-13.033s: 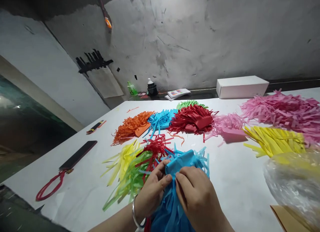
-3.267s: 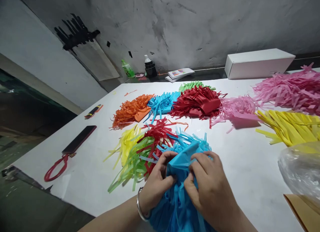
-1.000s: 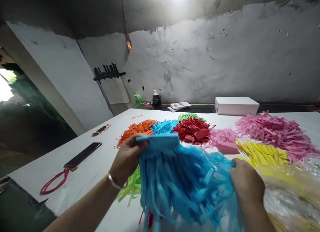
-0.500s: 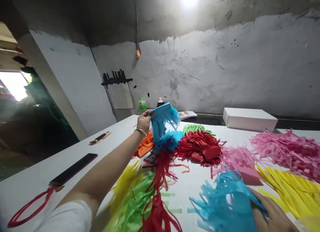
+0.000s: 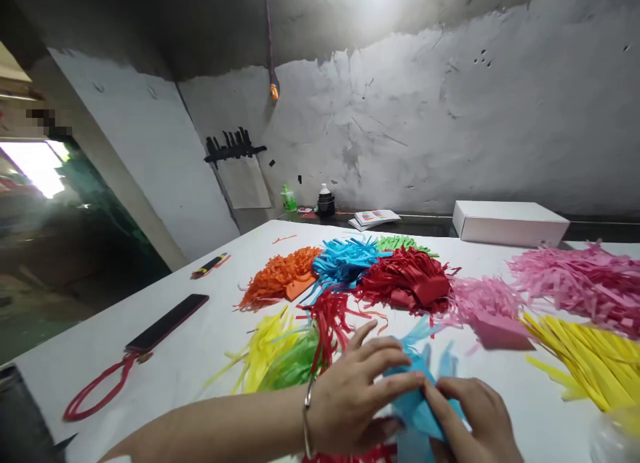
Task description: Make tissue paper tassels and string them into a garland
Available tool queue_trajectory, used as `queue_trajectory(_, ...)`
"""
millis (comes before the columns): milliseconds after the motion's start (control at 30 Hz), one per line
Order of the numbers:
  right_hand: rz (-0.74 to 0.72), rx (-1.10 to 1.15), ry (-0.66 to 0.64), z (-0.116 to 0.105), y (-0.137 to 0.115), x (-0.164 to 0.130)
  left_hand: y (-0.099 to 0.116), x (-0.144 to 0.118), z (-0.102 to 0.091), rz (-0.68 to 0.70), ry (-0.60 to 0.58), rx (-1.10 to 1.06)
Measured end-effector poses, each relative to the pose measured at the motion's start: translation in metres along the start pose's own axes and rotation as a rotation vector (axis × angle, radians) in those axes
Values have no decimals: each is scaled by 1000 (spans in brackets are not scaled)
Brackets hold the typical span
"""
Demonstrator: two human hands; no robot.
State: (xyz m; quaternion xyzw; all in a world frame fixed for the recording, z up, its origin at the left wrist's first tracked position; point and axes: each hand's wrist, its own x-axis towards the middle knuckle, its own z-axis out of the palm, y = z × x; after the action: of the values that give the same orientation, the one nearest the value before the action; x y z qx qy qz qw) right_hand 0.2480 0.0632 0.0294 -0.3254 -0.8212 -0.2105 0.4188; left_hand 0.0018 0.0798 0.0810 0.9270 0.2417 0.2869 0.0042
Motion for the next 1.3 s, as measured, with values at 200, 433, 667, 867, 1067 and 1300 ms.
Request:
queue_trajectory(200, -55, -43, -52, -37, -37, 8, 55, -30, -11, 34, 108, -21)
queue_trajectory(433, -80, -72, -8, -79, -57, -25, 60, -42, -24, -398, 123, -411)
queue_trajectory(667, 11, -134, 17, -88, -50, -70, 54, -91, 44, -467, -441, 3)
queue_trajectory(867, 45, -108, -41, -83, -43, -117, -15, -135, 11, -551, -420, 102)
queue_trajectory(1067, 141, -81, -62, -75, -55, -108, -42, -137, -35, -613, -189, 101)
queue_trajectory(1300, 72, 26, 52, -71, -96, -74, 70, -87, 21, -623, -45, -576)
